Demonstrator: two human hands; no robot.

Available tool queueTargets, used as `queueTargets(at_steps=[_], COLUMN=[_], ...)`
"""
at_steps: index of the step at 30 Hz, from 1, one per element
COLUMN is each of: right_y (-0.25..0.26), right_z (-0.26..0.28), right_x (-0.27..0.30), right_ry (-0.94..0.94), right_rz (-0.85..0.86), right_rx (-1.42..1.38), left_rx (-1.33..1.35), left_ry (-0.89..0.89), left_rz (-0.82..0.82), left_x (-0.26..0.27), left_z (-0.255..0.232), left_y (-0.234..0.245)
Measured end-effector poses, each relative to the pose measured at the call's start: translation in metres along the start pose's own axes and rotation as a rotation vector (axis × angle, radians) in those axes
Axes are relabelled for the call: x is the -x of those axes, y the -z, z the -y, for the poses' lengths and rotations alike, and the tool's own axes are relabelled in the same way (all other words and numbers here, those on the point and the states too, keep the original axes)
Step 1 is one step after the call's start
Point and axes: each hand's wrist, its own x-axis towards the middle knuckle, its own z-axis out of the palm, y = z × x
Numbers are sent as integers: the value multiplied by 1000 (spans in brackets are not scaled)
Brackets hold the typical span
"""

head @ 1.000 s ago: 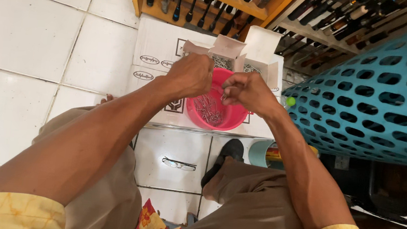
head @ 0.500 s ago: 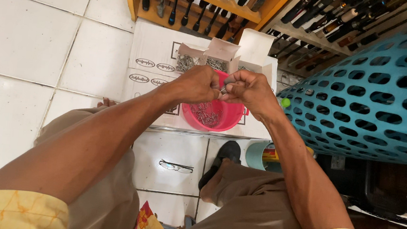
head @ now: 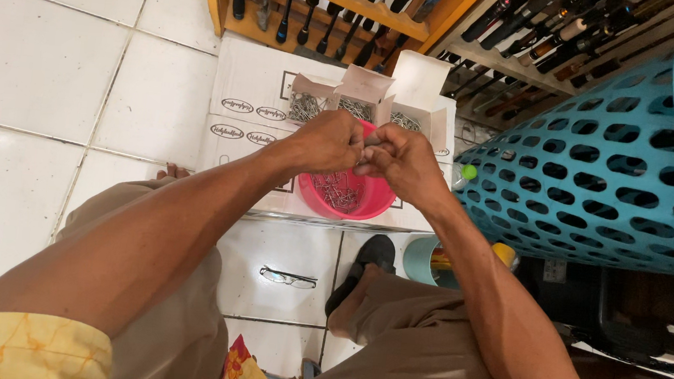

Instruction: The person sits on the floor and sorts small metal hooks from a pink bowl into a cardboard box with compartments. They pick up hooks from the bowl and place them into the box, occasionally picking up a handful and dropping them back into the bowl.

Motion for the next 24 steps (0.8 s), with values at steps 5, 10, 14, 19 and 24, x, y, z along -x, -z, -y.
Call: queueTargets(at_steps=[5, 10, 14, 19, 24], right_y=[7, 3, 4, 4, 4], right_z=[-3, 18, 19, 18, 13], right_x=[-2, 7, 7, 10, 7], right_ry=[6, -10, 11, 94, 114], right_rz=[17, -9, -19, -19, -63], right_rx=[37, -14, -41, 240, 572], left_rx=[-10, 2, 41, -44, 1], left_ry=[-12, -3, -26, 0, 19], left_rz=[4, 24, -6, -37, -121], left_x=[-14, -12, -8, -3, -1], left_z=[27, 27, 15, -1, -3], left_y=[-14, -14, -7, 0, -1])
